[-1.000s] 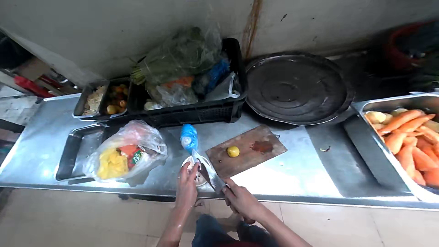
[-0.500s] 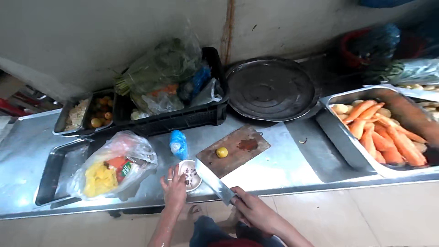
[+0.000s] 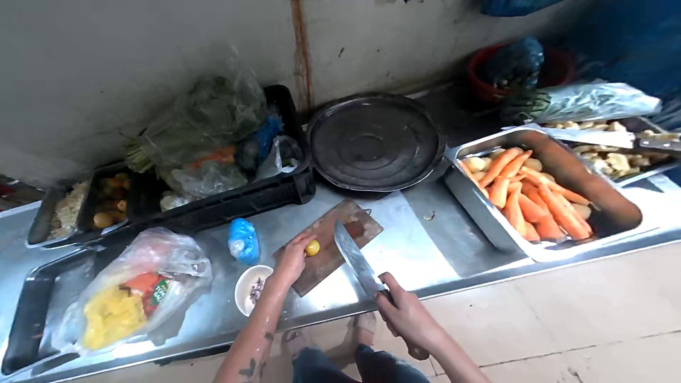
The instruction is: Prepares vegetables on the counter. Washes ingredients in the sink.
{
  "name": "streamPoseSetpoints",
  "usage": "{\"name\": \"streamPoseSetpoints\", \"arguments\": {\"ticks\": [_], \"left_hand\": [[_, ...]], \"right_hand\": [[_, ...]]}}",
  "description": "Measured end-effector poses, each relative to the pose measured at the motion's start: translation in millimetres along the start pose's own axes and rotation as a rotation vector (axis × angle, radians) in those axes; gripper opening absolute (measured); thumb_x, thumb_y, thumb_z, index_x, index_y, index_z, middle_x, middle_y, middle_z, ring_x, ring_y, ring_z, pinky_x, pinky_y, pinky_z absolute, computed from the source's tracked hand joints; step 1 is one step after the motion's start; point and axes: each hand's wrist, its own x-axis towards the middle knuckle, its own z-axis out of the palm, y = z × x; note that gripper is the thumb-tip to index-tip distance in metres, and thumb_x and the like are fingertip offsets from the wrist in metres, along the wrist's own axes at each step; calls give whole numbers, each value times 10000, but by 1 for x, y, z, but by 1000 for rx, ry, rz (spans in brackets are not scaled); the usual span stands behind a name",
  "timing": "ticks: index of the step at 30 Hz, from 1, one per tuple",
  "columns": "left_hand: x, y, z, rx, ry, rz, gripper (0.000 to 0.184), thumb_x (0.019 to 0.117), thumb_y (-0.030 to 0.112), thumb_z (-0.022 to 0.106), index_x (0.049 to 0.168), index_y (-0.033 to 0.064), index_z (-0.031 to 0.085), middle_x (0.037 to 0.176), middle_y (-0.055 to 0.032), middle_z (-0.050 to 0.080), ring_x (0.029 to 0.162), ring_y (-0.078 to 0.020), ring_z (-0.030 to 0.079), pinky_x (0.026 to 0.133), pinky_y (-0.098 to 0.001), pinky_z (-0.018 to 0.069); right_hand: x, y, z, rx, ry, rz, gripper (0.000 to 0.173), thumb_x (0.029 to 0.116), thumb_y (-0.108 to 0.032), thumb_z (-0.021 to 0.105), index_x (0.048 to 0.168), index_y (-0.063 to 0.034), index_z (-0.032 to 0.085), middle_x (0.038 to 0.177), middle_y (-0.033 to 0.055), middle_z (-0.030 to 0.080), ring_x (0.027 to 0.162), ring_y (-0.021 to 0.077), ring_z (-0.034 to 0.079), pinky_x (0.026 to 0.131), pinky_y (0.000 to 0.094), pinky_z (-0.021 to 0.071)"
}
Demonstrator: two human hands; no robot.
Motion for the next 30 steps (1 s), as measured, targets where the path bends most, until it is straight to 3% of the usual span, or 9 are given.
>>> {"name": "streamPoseSetpoints", "arguments": {"ticks": [4,8,13,20,25,30], "left_hand": [[4,8,6,-199,87,-112,403,928,34,726,1321,47,643,1290,-178,648,1004,-294,695,898,-464,574],[6,17,19,-272,151,-187,392,917,116,772,1290,66,660,1164,-166,713,900,-269,729,849,-463,595],[6,16,25,-329,115,-272,423,921,144,774,1308,84,613,1189,-161,699,907,-260,730,856,-473,597],[0,7,37,-422,208,-229,409,880,109,810,1253,97,643,1189,-90,714,875,-193,738,834,-411,617],[0,7,45,-419,221,-230,493,900,128,795,1357,88,617,1307,-113,664,975,-203,729,891,-403,606],[-7,9,39,-336,180,-285,489,893,140,803,1341,91,612,1177,-131,716,970,-210,739,902,-411,604]], "right_hand": [[7,-2,-4,-167,-67,12,361,1085,-341,423,1399,-166,460,817,85,621,631,214,649,626,415,567],[13,-5,-2,-275,-105,25,366,1093,-332,392,1415,-162,436,842,113,626,706,261,664,688,449,557],[15,-5,-6,-343,-93,-5,343,1091,-329,393,1380,-156,461,837,115,631,778,297,670,734,487,545],[17,-8,2,-470,-61,-77,367,1089,-337,377,1385,-145,479,862,147,670,853,354,700,777,532,553],[16,-11,2,-513,-34,-58,368,1090,-339,370,1389,-154,479,873,148,682,869,358,707,784,529,554],[17,-9,3,-490,-37,-47,356,1094,-342,363,1370,-147,474,873,141,676,870,347,707,790,522,555]]}}
